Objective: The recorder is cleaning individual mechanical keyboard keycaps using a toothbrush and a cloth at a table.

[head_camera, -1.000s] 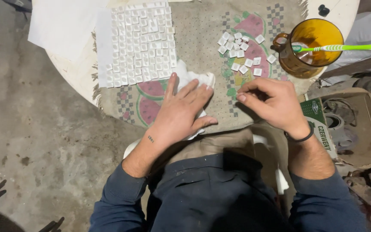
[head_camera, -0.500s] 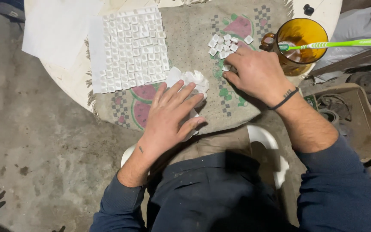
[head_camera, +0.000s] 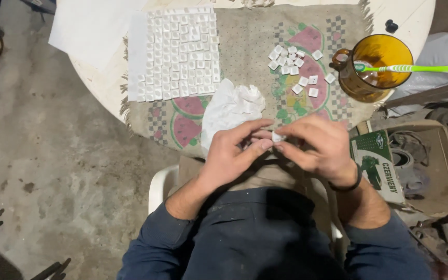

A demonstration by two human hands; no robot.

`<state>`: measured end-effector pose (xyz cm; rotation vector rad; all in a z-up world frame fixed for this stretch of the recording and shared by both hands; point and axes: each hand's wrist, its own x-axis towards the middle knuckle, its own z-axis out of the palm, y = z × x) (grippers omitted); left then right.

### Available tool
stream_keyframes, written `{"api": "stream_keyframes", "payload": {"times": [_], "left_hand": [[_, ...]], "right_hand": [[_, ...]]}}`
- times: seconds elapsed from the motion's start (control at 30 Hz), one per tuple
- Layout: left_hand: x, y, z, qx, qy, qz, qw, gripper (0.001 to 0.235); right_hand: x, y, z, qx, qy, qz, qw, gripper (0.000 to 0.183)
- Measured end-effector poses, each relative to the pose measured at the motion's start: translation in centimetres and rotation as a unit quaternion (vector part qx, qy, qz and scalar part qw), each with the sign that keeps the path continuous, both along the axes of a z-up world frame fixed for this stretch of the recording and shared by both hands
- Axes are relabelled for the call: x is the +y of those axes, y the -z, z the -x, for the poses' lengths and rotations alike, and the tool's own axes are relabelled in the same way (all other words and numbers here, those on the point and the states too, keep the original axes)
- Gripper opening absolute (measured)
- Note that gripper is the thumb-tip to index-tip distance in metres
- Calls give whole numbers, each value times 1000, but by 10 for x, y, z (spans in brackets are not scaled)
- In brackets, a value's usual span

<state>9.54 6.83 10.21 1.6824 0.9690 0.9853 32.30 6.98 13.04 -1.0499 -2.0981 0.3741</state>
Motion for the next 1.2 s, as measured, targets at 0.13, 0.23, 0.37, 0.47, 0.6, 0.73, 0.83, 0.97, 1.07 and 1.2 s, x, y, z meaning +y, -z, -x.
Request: {"api": "stream_keyframes", "payload": {"times": [0.13,0.23,0.37,0.47,0.6,0.73,0.83,0.97,1.07,1.2], "left_hand": [[-2,29,-5,-218,81,128,964,29],[1,44,-5,-278,102,154,943,30],[2,42,0,-304,100,179,930,34],[2,45,8,-341,95,217,910,38],[2,61,20,-392,119,191,892,34],[-4,63,21,-403,134,153,892,31],[-6,58,16,-371,116,127,913,31],[-4,48,18,-327,95,119,933,27],[-4,43,20,-267,65,85,958,22],[-7,44,22,-276,61,136,949,20]], "right_hand": [[-8,7,9,-9,-14,-145,989,24],[-8,12,17,0,-20,-163,986,24],[-9,7,10,10,-16,-167,986,26],[-2,-7,-24,-59,24,-209,976,27],[11,-46,-83,-185,175,-256,932,9],[26,-43,-146,-350,231,-189,888,22],[46,-28,-203,-440,217,-75,868,37],[62,-17,-223,-517,222,-56,825,43],[78,15,-281,-461,257,91,845,32],[71,-46,-208,-519,258,58,813,28]]}}
